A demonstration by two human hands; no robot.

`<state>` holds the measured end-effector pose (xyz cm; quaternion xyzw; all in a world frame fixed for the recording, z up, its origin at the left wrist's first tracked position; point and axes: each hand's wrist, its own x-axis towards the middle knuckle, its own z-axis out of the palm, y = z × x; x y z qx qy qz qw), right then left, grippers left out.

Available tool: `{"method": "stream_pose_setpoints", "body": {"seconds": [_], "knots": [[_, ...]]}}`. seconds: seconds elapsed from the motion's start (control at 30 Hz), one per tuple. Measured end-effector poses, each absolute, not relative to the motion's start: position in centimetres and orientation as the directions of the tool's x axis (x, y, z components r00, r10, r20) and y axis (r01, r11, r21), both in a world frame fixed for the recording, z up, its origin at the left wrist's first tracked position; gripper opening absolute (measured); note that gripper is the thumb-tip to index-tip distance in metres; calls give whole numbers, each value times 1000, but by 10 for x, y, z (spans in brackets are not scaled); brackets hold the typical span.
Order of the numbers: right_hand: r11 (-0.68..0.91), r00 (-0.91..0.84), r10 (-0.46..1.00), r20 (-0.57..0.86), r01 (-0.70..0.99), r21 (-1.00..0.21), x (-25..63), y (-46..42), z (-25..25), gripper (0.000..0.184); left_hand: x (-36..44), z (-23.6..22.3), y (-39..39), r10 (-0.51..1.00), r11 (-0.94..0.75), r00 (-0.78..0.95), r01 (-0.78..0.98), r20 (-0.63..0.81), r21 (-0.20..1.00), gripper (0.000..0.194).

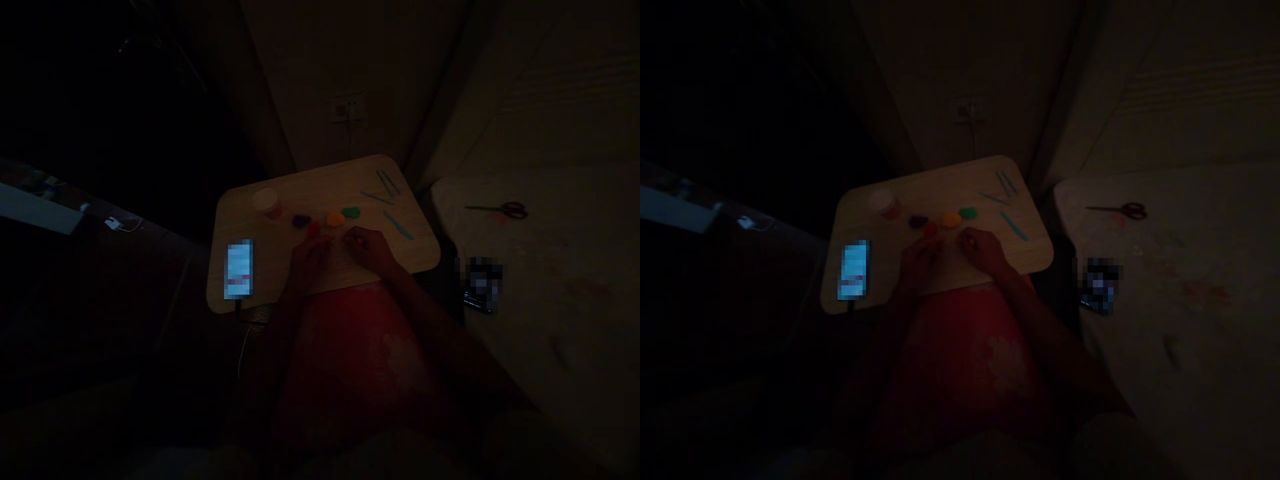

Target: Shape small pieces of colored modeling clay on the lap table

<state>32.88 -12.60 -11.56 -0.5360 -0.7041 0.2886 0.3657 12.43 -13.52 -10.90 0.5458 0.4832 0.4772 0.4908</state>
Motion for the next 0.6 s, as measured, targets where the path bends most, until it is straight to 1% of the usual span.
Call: {"method": "stream_pose_setpoints", "body": {"seconds": [0.17, 0.43, 0.53, 0.6], "knots": [[272, -167, 962, 215, 552, -789, 329, -126, -115, 26, 125, -107, -137, 995, -87, 45, 71, 84, 994, 31], [256, -160, 967, 201, 547, -797, 329, -125, -116, 27, 129, -105, -140, 1000, -2, 23, 82, 0, 997, 26], [254, -156, 967, 200, 555, -792, 328, -126, -116, 27, 128, -105, -140, 999, -21, 32, 91, 18, 996, 28], [253, -155, 967, 200, 574, -778, 328, -126, -115, 25, 127, -106, -140, 999, -24, 44, 100, 20, 995, 34]]}}
